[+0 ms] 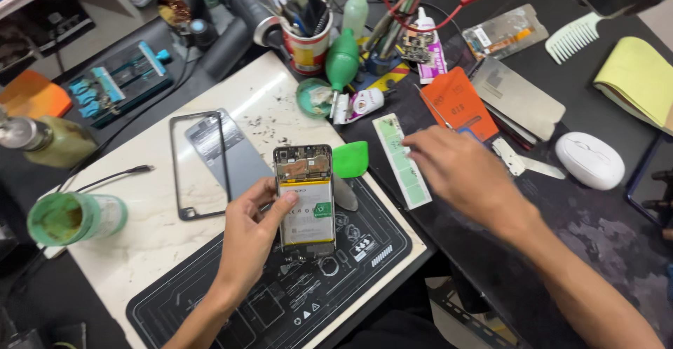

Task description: The person disassembles a smartphone, removing the battery and internal components, and kemudian attempts to reassemble it using various small tools on a repair mat.

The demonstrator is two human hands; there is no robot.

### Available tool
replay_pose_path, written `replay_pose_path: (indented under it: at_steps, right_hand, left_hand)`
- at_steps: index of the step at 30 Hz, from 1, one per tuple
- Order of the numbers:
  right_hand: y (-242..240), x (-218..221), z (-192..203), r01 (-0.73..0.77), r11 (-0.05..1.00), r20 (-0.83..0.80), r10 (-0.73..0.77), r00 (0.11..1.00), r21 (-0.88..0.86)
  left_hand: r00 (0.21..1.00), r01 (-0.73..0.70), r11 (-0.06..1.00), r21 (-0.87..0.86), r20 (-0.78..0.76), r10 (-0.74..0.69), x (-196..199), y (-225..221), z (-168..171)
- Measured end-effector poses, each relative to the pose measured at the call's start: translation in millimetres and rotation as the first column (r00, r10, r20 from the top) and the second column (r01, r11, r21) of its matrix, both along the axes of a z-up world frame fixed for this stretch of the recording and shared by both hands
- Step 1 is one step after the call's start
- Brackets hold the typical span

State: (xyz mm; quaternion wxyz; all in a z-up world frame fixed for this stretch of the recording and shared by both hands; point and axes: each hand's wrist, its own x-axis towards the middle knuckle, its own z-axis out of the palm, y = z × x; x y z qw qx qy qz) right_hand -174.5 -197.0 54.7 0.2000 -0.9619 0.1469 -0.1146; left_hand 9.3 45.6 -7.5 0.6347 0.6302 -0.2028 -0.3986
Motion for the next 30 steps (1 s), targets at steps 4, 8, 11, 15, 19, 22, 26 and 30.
replay_pose_path:
  at_steps: [4, 8, 11, 15, 19, 22, 26, 30]
  right_hand:
    - [26, 47, -3, -0.141, 0.99, -0.017, 0.141, 0.99, -0.028]
    - [46, 100, -2, -0.288, 0.957, 0.06, 0.286, 0.956, 0.026]
    - [60, 148, -6, -0.415, 0.906, 0.116, 0.404, 0.907, 0.089]
    - [76, 204, -12, -0.482, 0.871, 0.033, 0.481, 0.876, 0.091]
    - [91, 226, -19, -0.559, 0.825, -0.079, 0.565, 0.822, 0.084]
    - [96, 232, -27, -0.615, 0.785, -0.052, 0.619, 0.783, 0.079]
    - [83, 224, -24, -0.641, 0.671, 0.143, 0.641, 0.754, 0.372]
    - [71, 184, -12, -0.376, 0.923, -0.127, 0.383, 0.915, 0.076]
  left_hand:
    - [0.999, -0.04, 0.999, 0.022, -0.028, 0.041, -4, 25, -8]
    - [0.997, -0.071, 0.997, -0.022, 0.026, 0.071, -6, 44, -19]
    - [0.994, -0.098, 0.99, -0.106, 0.037, 0.103, -11, 54, -25]
    - [0.995, -0.1, 0.983, -0.153, 0.011, 0.103, -13, 58, -25]
    - [0.994, -0.106, 0.982, -0.158, -0.015, 0.104, -10, 60, -24]
    - [0.994, -0.102, 0.985, -0.137, 0.01, 0.105, -9, 61, -24]
    - [0.995, -0.101, 0.985, -0.14, 0.013, 0.103, -7, 61, -23]
    - [0.994, -0.092, 0.99, -0.106, 0.047, 0.097, -5, 62, -20]
